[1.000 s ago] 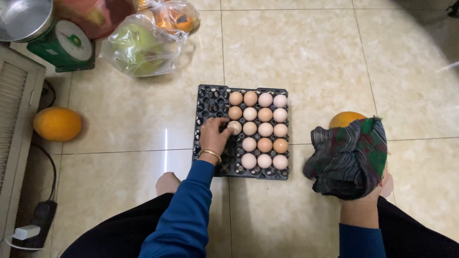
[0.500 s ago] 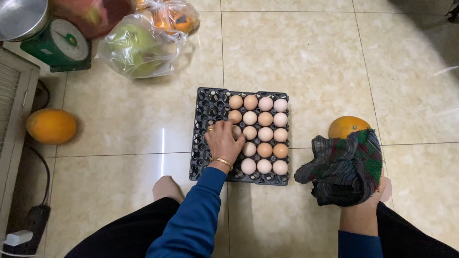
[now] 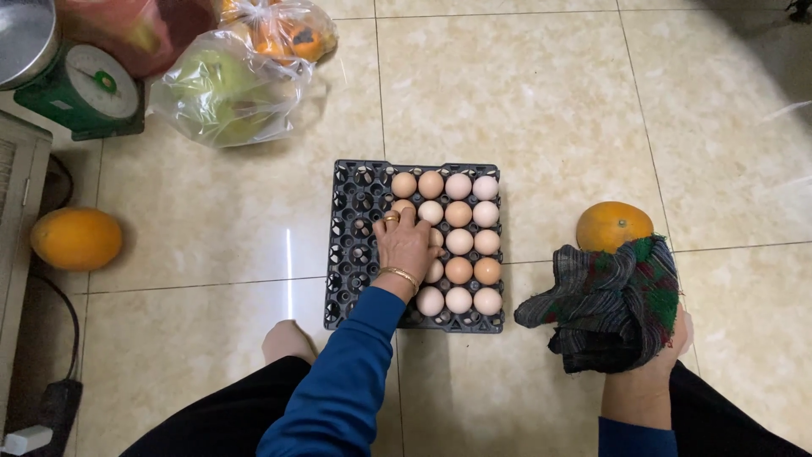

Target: Cleaning eggs by wiping each one individually with a cloth and organizing them in a tray.

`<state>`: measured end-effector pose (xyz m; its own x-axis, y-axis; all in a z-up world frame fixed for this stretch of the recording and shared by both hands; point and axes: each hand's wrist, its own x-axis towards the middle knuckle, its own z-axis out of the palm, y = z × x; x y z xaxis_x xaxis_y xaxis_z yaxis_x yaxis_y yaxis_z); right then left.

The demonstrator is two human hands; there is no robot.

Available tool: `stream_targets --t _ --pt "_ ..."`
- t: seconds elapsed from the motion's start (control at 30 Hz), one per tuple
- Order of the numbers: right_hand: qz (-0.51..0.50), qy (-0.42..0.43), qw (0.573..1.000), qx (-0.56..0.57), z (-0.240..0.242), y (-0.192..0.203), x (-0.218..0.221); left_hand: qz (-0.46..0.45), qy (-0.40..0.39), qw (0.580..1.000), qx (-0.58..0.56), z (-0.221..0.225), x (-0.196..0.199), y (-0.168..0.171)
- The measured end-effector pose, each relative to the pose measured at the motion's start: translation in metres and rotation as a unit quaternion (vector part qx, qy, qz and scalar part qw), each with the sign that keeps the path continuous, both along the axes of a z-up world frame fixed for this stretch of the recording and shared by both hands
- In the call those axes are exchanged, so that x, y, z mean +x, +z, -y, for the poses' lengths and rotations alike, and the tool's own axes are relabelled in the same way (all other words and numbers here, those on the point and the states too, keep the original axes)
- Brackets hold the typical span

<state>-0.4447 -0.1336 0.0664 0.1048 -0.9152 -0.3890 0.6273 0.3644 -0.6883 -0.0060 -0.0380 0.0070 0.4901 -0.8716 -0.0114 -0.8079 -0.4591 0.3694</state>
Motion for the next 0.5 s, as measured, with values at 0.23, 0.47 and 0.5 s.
stream_targets --t 0.23,0.47,0.5 --pt "0.004 0.004 1.000 0.007 -0.012 0.007 0.002 -0.061 -0.002 0.991 -0.122 -0.008 0.018 0.013" --pt "0.022 0.018 1.000 0.008 -0.023 0.008 0.032 -0.763 0.031 0.563 -0.316 -0.016 0.013 0.068" --pt "0.023 0.020 0.999 0.009 -0.025 0.008 0.035 -0.798 0.028 0.513 -0.316 -0.018 0.012 0.075"
